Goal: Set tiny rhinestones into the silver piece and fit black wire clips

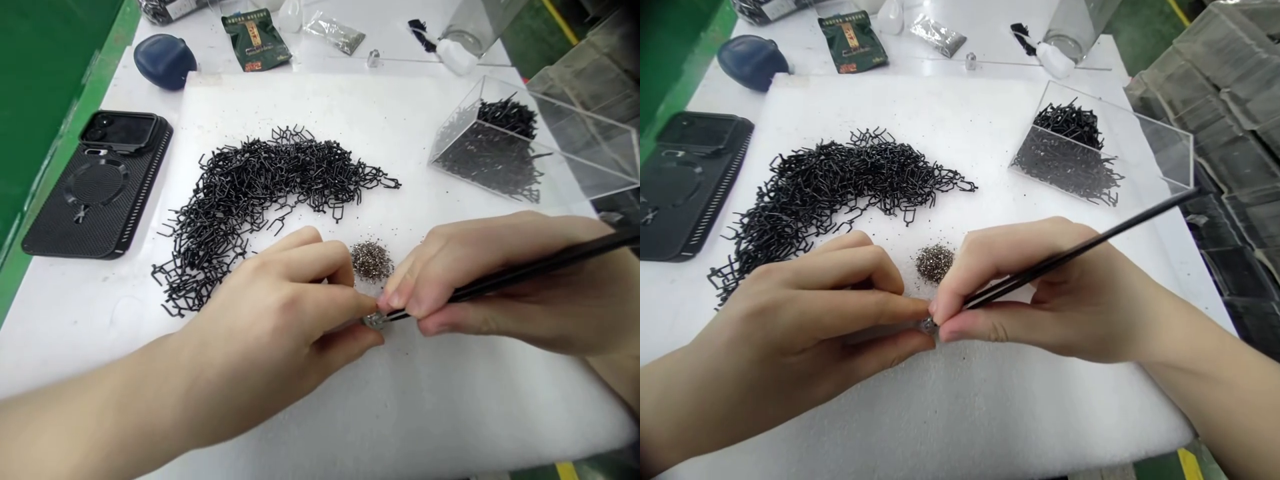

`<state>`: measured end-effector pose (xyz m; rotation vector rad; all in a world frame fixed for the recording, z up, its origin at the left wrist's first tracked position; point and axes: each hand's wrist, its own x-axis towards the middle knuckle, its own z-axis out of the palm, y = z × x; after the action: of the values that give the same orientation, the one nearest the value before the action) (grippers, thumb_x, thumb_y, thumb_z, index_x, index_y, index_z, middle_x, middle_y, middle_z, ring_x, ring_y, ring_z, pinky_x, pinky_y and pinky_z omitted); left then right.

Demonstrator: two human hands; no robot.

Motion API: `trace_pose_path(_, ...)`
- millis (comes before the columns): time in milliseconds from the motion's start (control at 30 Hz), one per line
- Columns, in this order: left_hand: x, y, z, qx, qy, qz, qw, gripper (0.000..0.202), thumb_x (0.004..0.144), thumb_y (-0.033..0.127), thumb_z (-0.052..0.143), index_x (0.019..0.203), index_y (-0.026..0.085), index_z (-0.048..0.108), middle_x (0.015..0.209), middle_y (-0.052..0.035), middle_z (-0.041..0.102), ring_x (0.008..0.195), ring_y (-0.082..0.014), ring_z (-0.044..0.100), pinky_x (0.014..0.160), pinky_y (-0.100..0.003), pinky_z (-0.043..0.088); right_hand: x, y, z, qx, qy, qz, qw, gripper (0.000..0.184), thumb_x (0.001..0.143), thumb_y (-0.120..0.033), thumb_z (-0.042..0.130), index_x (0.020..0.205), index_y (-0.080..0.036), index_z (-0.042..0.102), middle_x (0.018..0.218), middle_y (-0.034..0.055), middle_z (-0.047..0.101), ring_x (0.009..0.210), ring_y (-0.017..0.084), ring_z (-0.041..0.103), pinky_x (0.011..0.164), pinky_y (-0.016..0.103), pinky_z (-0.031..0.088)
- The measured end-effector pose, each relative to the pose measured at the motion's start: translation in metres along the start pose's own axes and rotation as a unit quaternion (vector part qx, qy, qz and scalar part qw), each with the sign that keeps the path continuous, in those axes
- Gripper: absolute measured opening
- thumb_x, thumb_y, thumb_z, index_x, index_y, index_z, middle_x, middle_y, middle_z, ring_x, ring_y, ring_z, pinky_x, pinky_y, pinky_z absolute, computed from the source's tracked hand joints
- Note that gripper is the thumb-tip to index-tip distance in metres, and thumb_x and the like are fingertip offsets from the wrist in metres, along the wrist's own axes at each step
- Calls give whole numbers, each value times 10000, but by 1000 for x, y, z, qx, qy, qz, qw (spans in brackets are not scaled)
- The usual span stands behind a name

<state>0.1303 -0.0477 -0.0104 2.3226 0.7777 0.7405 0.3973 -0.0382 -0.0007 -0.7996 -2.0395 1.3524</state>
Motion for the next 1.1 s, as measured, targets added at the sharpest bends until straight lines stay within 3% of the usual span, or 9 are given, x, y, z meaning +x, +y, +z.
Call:
trace_pose_path(33,0,0,0,-1,15,12,1000,126,1026,254,792,967,186,880,886,-11,689,882,-118,579,787,-226,516,-1,0,0,-1,0,-2,1000,66,988,-238,871,975,-206,815,1009,7,860,935,157,842,849,224,702)
trace_pose_path(133,2,-1,1,1,-23,-14,1000,106,1026,225,786,1004,187,883,908,-13,696,889,-116,589,774,-224,520,-1,1,-1,-9,0,-16,1000,68,1009,-236,849,974,-185,818,1021,19,862,945,150,841,870,215,696)
trace_pose_path(233,0,-1,1,2,-24,-20,1000,101,1023,217,787,1038,188,883,928,-14,705,898,-117,597,778,-229,528,0,1,-2,-13,-10,-19,1000,74,1006,-242,854,995,-182,811,1021,18,862,940,151,844,849,203,692)
trace_pose_path(267,-1,-1,2,-9,6,-1,1000,100,1023,218,786,999,187,878,899,-9,693,864,-112,578,739,-227,510,0,1,-2,-9,-11,-14,1000,77,999,-241,861,1000,-185,808,1016,17,862,938,153,845,841,199,691)
trace_pose_path(500,-6,-4,1,1,-18,-13,1000,96,1023,197,781,1022,200,877,900,-6,697,849,-107,574,745,-223,516,-2,2,-2,-10,-6,-13,1000,84,1022,-282,843,1022,-224,782,1011,-40,853,934,126,835,838,195,688)
trace_pose_path(700,-4,-2,2,-4,11,13,1000,137,1046,213,752,987,187,872,891,-17,692,847,-114,565,728,-234,498,-1,2,-4,-35,-16,-24,999,68,1037,-287,828,1029,-233,788,1039,-56,855,963,114,834,866,195,689)
trace_pose_path(800,-4,2,0,19,-14,-2,1000,140,1056,216,737,1009,187,866,920,-25,703,873,-117,586,746,-230,512,-1,3,-4,-41,-11,-26,999,87,1048,-319,819,1031,-241,784,1043,-60,856,965,113,835,869,193,691)
trace_pose_path(1100,4,3,1,96,-32,-34,994,232,984,433,803,1096,233,840,894,-71,638,900,-184,612,774,-280,573,-3,2,-3,-20,-14,-22,999,60,1025,-268,834,1028,-228,789,1036,-40,855,947,127,833,868,202,692)
